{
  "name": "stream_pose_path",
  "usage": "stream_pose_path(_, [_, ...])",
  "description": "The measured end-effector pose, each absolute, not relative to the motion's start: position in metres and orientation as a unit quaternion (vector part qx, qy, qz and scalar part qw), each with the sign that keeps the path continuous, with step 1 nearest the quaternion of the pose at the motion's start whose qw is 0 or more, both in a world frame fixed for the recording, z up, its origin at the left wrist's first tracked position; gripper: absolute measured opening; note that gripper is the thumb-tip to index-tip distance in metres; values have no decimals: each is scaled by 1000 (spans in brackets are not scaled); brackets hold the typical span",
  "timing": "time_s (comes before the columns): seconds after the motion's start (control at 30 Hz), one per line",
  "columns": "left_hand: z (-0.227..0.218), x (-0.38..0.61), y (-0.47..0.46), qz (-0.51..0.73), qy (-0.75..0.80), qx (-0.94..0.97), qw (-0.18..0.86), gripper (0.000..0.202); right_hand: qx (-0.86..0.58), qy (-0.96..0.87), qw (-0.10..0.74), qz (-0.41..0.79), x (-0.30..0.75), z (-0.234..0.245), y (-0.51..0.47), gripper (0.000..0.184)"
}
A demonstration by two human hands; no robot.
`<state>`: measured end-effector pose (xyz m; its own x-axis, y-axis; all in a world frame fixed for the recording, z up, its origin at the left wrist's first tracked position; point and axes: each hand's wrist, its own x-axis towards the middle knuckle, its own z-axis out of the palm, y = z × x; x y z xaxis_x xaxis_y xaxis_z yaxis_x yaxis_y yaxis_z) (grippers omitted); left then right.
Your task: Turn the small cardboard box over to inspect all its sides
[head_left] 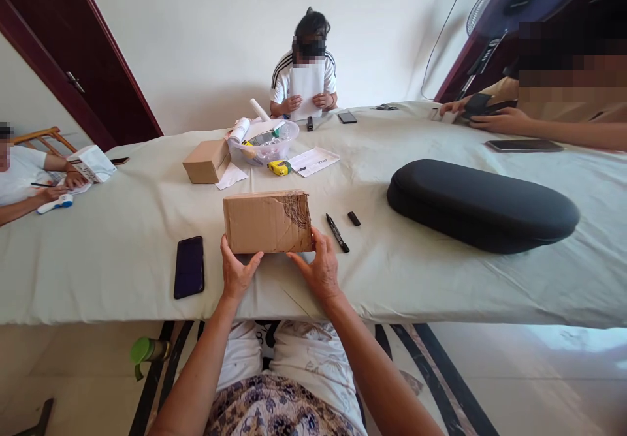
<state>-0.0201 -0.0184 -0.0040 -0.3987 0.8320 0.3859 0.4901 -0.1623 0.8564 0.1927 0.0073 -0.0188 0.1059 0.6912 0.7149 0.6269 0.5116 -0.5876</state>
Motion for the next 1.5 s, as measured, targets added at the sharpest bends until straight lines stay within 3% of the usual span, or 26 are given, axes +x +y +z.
stream_pose_path(0.23, [-1, -13, -20, 506, 671, 532, 109, 128, -523, -658, 542, 11, 186, -21, 5, 79])
stream_pose_path(0.63, [-9, -20, -17, 534, 640, 527, 165, 107, -509, -568, 614, 202, 195, -11, 7, 31])
stream_pose_path(0.93, [-14, -22, -15, 524, 647, 520, 192, 94, -526, -560, 607, 203, 196, -8, 5, 27])
stream_pose_path(1.13, [-23, -22, -10, 515, 669, 520, 128, 66, -543, -591, 573, 166, 196, -7, 5, 26])
stream_pose_path(1.5, [-29, -22, -8, 514, 672, 521, 115, 60, -559, -573, 560, 211, 197, -10, 8, 31])
